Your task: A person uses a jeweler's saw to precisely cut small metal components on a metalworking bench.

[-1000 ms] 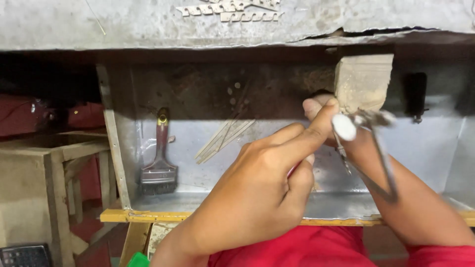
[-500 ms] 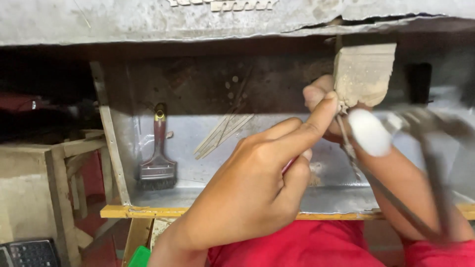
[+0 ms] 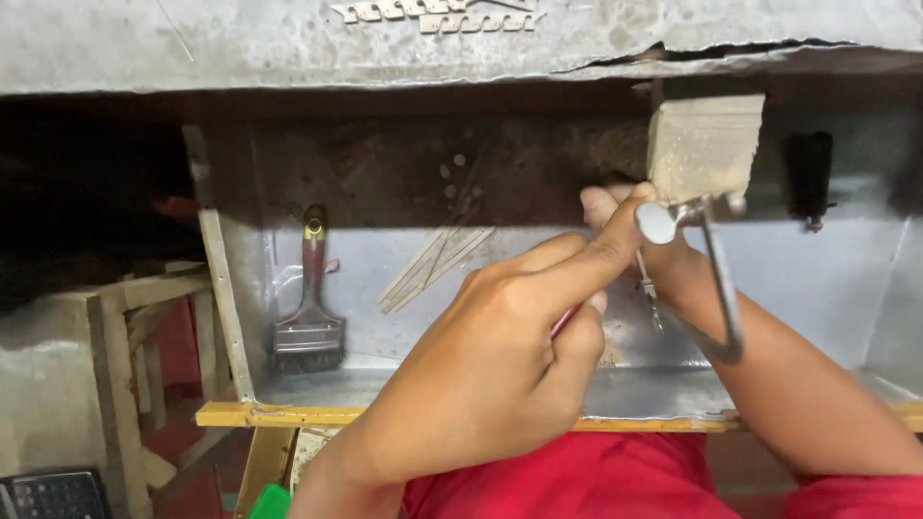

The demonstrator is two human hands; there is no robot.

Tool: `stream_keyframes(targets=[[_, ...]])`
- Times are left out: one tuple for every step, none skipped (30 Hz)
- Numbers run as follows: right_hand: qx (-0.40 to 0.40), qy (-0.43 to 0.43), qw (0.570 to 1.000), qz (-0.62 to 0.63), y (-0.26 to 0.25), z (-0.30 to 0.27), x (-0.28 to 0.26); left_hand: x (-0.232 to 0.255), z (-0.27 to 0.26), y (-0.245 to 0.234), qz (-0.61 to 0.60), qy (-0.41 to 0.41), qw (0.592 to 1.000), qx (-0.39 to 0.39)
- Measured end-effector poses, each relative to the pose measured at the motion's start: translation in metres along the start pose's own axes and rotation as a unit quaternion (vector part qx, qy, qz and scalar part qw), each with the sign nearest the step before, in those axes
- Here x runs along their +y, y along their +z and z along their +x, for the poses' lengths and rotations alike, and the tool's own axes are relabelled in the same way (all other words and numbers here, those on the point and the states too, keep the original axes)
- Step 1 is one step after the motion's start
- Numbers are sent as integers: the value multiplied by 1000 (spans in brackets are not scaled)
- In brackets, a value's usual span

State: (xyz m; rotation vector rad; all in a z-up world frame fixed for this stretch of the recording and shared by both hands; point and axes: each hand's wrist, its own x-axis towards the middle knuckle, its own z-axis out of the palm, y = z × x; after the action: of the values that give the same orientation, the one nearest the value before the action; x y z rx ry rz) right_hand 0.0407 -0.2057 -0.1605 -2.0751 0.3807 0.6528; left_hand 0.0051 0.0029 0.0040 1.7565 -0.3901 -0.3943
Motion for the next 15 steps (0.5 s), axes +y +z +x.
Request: stream_keyframes(targets=[[-52, -37, 996, 68, 0, -13, -10, 0, -1, 0, 4, 4, 1000, -2], [-102, -76, 983, 133, -1, -24, -21, 0, -1, 0, 9, 11, 1000, -2], [-102, -79, 983, 130, -7, -10, -20, -1, -1, 0, 9, 15, 1000, 1], [-121, -189, 973, 56, -11, 2, -18, -2, -2, 1, 13, -3, 1000, 0], [-137, -295, 945, -19, -15, 13, -16, -3, -3, 2, 17, -21, 1000, -1], [-139, -296, 945, -19, -12, 13, -11, -5, -5, 4, 17, -22, 1000, 1], [-101, -300, 949, -8, -10, 12, -8, -6, -7, 5, 13, -17, 1000, 10], [-58, -308, 950, 2, -11, 14, -7, -7, -6, 6, 10, -5, 1000, 19], [-55, -313, 948, 0, -10, 26, 9, -6, -8, 5, 13, 1, 1000, 22], [-111, -317, 941, 49, -9, 37, 27, -6, -11, 6, 35, 5, 999, 29], [-166, -318, 928, 98, -8, 47, 46, -7, -14, 8, 57, 10, 998, 37], [-163, -320, 928, 96, -5, 32, 30, -8, -16, 8, 57, 14, 998, 37], [-151, -368, 905, 149, -2, 17, 14, -10, -17, 9, 47, 36, 997, 39], [-140, -414, 876, 202, 3, 1, -2, -11, -19, 8, 38, 57, 997, 42], [-138, -417, 876, 201, 0, -3, -7, -16, -19, 9, 40, 60, 997, 42]])
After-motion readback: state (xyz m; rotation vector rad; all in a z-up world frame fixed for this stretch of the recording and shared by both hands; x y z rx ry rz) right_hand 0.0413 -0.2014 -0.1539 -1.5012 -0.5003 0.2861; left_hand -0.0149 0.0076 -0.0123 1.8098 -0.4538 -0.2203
